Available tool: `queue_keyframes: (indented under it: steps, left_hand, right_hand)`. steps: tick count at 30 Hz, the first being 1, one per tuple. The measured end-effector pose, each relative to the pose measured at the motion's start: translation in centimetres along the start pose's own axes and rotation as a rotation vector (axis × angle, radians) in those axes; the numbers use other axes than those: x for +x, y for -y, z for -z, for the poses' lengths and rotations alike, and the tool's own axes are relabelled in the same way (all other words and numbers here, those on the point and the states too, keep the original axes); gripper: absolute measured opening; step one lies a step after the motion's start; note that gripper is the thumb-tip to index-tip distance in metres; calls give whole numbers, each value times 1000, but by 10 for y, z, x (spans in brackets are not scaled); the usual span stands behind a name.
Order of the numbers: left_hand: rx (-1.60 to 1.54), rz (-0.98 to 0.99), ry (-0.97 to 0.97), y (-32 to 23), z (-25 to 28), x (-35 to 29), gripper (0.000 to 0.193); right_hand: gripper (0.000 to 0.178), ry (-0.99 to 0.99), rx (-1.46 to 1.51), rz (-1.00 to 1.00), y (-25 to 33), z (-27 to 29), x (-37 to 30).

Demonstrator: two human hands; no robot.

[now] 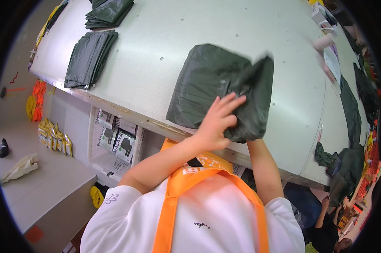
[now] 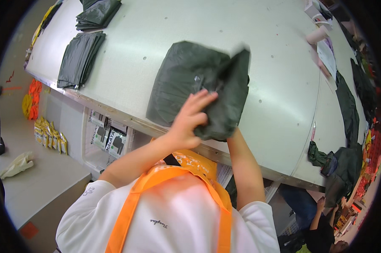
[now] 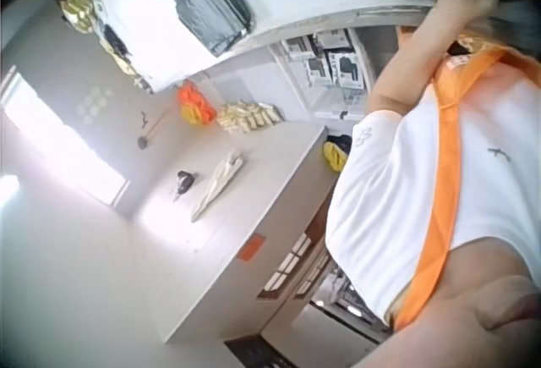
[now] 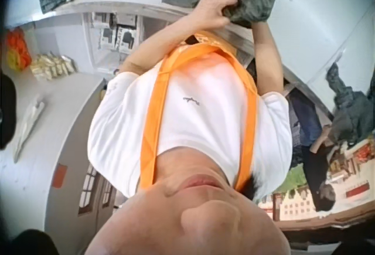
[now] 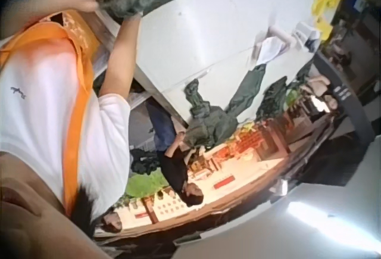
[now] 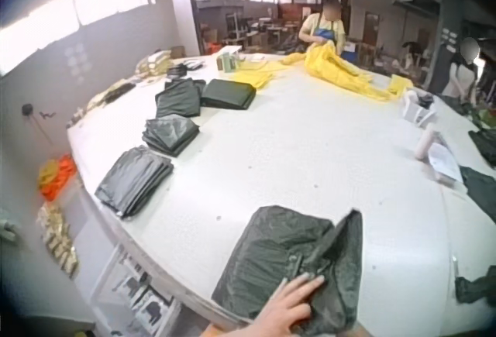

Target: The person folds a dark green jacket on a white table. They smooth the fabric, fold the sleeves inward, fold the jacket in half, then fold it again into a compact rectangle and place it on a stack of similar folded jackets.

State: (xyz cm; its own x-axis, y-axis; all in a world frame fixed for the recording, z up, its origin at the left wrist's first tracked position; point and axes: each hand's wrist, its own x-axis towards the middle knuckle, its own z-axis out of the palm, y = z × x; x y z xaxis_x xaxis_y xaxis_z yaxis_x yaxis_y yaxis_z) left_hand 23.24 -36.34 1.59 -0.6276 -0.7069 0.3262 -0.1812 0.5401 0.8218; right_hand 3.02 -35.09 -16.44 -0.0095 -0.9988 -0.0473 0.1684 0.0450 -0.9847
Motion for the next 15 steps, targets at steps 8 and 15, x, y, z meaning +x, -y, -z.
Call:
queue_keyframes:
  steps: [8, 15]
  left_hand:
    - [541, -83, 419, 54, -79, -20, 31]
    - [569, -165, 657, 40, -29, 3, 34]
  right_hand:
    - [52, -538, 192, -42, 113, 51, 9]
    - [48, -417, -505, -90, 88, 82, -15]
